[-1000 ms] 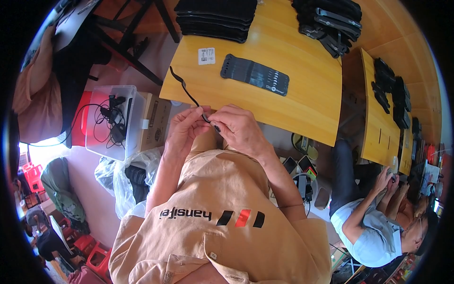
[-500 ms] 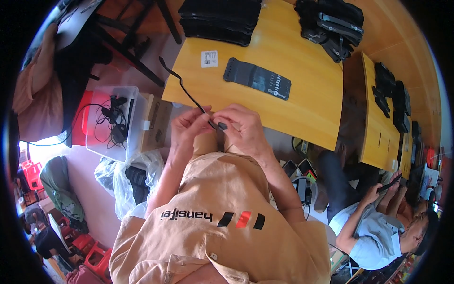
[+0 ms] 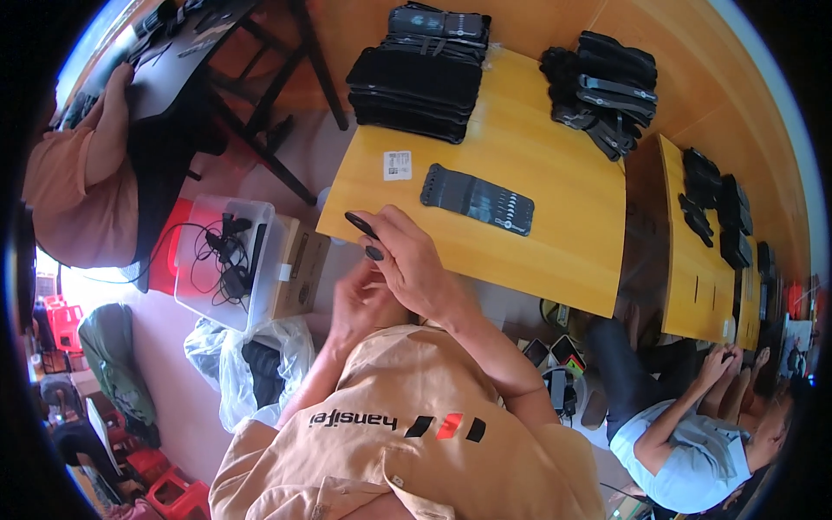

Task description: Bundling a stack of black corrugated bellows components using a plastic strap.

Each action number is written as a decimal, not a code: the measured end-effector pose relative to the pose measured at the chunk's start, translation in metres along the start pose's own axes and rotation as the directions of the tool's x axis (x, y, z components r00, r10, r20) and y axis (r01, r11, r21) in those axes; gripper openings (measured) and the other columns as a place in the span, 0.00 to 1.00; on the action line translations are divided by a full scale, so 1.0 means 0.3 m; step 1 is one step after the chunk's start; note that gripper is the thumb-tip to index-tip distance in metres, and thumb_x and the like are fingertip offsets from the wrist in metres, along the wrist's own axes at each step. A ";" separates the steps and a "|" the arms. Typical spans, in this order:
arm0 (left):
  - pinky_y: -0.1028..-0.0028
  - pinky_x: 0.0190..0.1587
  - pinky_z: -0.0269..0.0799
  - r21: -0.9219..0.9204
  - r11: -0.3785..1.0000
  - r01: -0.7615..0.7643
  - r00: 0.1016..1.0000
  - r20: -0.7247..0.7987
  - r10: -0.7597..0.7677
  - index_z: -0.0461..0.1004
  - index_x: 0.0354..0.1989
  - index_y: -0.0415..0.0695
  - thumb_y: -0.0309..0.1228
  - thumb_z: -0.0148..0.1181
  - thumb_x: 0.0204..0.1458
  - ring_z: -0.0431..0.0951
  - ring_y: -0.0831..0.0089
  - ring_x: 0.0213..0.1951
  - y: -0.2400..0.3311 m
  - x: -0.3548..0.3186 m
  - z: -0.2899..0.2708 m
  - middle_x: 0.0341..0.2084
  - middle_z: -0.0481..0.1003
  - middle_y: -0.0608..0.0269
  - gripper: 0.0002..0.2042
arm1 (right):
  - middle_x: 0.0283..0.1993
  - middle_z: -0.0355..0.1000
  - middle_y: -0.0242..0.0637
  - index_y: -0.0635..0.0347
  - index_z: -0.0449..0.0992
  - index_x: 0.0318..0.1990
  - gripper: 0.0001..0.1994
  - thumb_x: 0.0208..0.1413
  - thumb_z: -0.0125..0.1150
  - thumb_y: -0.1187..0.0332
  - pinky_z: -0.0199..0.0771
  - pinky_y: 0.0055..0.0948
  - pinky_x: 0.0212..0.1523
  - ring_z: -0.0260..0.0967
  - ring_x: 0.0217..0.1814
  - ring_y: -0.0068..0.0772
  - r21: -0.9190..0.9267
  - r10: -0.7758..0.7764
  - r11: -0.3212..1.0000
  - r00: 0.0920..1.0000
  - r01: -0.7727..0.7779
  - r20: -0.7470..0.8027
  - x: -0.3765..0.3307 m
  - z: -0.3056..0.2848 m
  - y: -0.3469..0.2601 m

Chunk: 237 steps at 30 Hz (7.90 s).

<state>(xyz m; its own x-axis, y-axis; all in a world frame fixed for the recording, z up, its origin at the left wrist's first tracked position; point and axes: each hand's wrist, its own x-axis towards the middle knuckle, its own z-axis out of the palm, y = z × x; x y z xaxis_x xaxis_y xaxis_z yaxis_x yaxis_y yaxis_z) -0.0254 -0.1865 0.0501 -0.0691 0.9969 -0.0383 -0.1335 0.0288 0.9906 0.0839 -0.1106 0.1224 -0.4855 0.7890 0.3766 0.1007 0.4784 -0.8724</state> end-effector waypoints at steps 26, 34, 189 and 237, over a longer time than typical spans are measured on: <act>0.80 0.27 0.72 -0.047 0.999 -0.020 0.850 -0.527 -0.008 0.74 0.35 0.34 0.28 0.56 0.52 0.77 0.77 0.25 0.217 -0.038 -0.217 0.25 0.77 0.60 0.08 | 0.37 0.68 0.38 0.63 0.75 0.42 0.17 0.40 0.62 0.81 0.70 0.31 0.37 0.67 0.37 0.38 -0.195 -0.320 0.927 0.947 0.322 0.039 0.050 0.211 0.025; 0.77 0.38 0.75 -0.181 0.981 -0.066 0.912 -0.410 -0.014 0.73 0.39 0.33 0.27 0.55 0.53 0.78 0.74 0.32 0.165 -0.026 -0.203 0.29 0.77 0.58 0.10 | 0.34 0.72 0.40 0.65 0.77 0.38 0.14 0.39 0.61 0.84 0.74 0.27 0.32 0.71 0.32 0.36 -0.051 -0.173 0.984 0.984 0.171 -0.045 0.028 0.221 0.076; 0.82 0.25 0.68 -0.246 0.966 0.084 0.919 -0.355 -0.170 0.69 0.28 0.36 0.26 0.54 0.51 0.70 0.81 0.22 -0.067 0.108 -0.206 0.22 0.71 0.66 0.05 | 0.29 0.63 0.43 0.64 0.68 0.31 0.05 0.44 0.55 0.78 0.68 0.39 0.32 0.66 0.33 0.46 -0.330 -0.130 0.936 0.991 0.125 0.005 -0.022 0.251 0.233; 0.81 0.32 0.69 0.153 0.987 -0.044 0.955 -0.283 0.087 0.70 0.31 0.32 0.26 0.56 0.52 0.72 0.81 0.26 0.049 0.109 -0.206 0.21 0.73 0.63 0.08 | 0.30 0.69 0.39 0.70 0.71 0.33 0.04 0.49 0.54 0.83 0.74 0.21 0.31 0.72 0.29 0.28 0.036 0.067 0.997 0.989 -0.062 -0.133 0.020 0.216 0.154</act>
<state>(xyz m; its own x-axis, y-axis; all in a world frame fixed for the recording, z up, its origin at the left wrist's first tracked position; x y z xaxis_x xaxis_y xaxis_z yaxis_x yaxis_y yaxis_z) -0.0907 -0.1579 0.0555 -0.3572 0.9340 0.0122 0.0221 -0.0046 0.9997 0.0295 -0.1088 0.0641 -0.3575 0.8635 0.3557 0.0991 0.4138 -0.9049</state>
